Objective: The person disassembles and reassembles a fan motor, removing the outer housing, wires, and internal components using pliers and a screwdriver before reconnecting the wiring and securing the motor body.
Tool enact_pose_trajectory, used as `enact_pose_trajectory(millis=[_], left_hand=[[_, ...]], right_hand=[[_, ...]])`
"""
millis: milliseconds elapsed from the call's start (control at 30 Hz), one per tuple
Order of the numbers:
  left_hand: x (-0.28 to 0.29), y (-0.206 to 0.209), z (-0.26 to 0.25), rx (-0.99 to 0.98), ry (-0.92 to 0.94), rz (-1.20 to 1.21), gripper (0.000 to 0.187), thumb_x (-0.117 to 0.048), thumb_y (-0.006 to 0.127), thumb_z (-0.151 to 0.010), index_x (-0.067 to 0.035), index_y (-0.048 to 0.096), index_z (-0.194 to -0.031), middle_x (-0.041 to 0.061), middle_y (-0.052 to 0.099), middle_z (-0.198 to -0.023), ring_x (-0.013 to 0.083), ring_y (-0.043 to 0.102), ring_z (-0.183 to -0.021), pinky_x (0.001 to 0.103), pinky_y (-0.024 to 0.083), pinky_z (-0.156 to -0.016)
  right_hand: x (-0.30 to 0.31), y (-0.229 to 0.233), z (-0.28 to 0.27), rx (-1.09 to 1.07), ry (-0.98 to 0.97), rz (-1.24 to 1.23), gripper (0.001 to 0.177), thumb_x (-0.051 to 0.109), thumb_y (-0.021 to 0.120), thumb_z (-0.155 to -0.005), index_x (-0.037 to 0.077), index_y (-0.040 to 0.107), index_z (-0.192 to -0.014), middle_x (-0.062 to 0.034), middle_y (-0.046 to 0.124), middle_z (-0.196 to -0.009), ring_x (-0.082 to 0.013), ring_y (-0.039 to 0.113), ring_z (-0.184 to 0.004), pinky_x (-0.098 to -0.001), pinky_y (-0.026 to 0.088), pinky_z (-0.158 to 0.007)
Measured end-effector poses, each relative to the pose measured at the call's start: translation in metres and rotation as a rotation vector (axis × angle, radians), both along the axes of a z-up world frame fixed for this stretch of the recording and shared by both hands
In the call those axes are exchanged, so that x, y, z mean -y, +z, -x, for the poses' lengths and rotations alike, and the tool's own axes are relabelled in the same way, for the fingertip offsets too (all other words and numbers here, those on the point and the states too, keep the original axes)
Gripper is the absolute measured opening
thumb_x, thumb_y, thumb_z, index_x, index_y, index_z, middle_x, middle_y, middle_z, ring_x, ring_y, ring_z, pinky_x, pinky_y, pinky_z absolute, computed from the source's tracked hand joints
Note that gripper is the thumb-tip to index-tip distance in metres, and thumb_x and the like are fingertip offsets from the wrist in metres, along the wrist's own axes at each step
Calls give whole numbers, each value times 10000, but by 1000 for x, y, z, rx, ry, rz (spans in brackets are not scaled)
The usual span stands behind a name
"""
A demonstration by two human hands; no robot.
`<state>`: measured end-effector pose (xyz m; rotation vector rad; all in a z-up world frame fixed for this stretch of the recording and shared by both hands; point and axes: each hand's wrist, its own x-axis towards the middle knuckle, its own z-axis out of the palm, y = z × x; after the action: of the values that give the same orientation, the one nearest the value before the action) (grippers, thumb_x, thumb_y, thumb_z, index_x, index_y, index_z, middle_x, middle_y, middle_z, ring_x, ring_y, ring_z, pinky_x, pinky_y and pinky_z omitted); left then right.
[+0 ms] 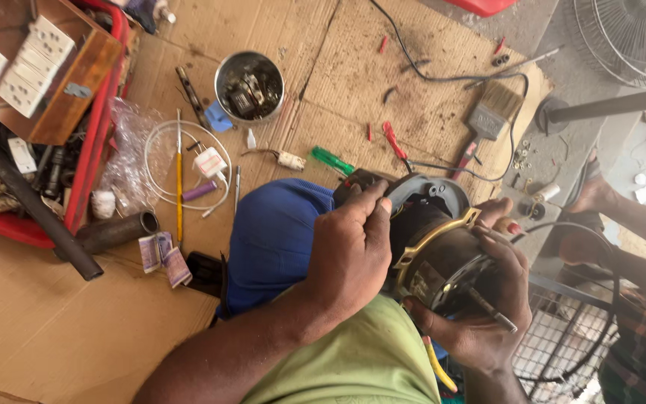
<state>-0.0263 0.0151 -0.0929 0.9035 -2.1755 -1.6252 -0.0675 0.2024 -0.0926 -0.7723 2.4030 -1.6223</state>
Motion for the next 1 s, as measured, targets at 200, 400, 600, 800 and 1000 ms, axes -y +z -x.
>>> enact_pose_trajectory(millis=[200,400,600,800,1000], left_hand=[[13,-3,0,-77,-186,190,379,-42,576,-989,16,611,-1362,218,742,-1106,368,721,-1062,461,494,-1114],[35,-16,14,-208,-378,192,454,-52,666,-882,57,609,-1320,291,667,-1268,394,697,-1113,430,552,-988],[43,-13,46,304,-491,122,417,-178,788,-759,-21,716,-1139,233,756,-1032,349,734,-988,406,567,-918],[42,-16,64,590,-624,240,315,-29,742,-769,26,690,-1074,272,708,-1065,387,715,-1023,418,599,-868],[40,-16,67,605,-731,255,451,0,749,-748,58,569,-1158,287,671,-1073,391,719,-998,421,612,-850]], right_hand=[[-3,-4,-5,170,25,176,1052,210,971,-612,15,445,-1502,-114,495,-1507,-215,596,-1289,-372,554,-1124],[-6,-8,-3,196,46,224,1056,216,984,-620,28,447,-1510,-117,497,-1461,-216,586,-1306,-383,543,-1149],[-6,-10,1,101,66,231,1041,237,976,-597,58,469,-1488,-129,509,-1520,-227,550,-1366,-374,504,-1145],[-5,-13,-1,4,83,123,1010,151,941,-542,69,490,-1442,-148,534,-1486,-265,546,-1355,-386,465,-1180],[-10,-13,8,603,59,546,1017,94,992,-590,19,471,-1460,-243,623,-1329,-357,667,-1153,-482,582,-972]])
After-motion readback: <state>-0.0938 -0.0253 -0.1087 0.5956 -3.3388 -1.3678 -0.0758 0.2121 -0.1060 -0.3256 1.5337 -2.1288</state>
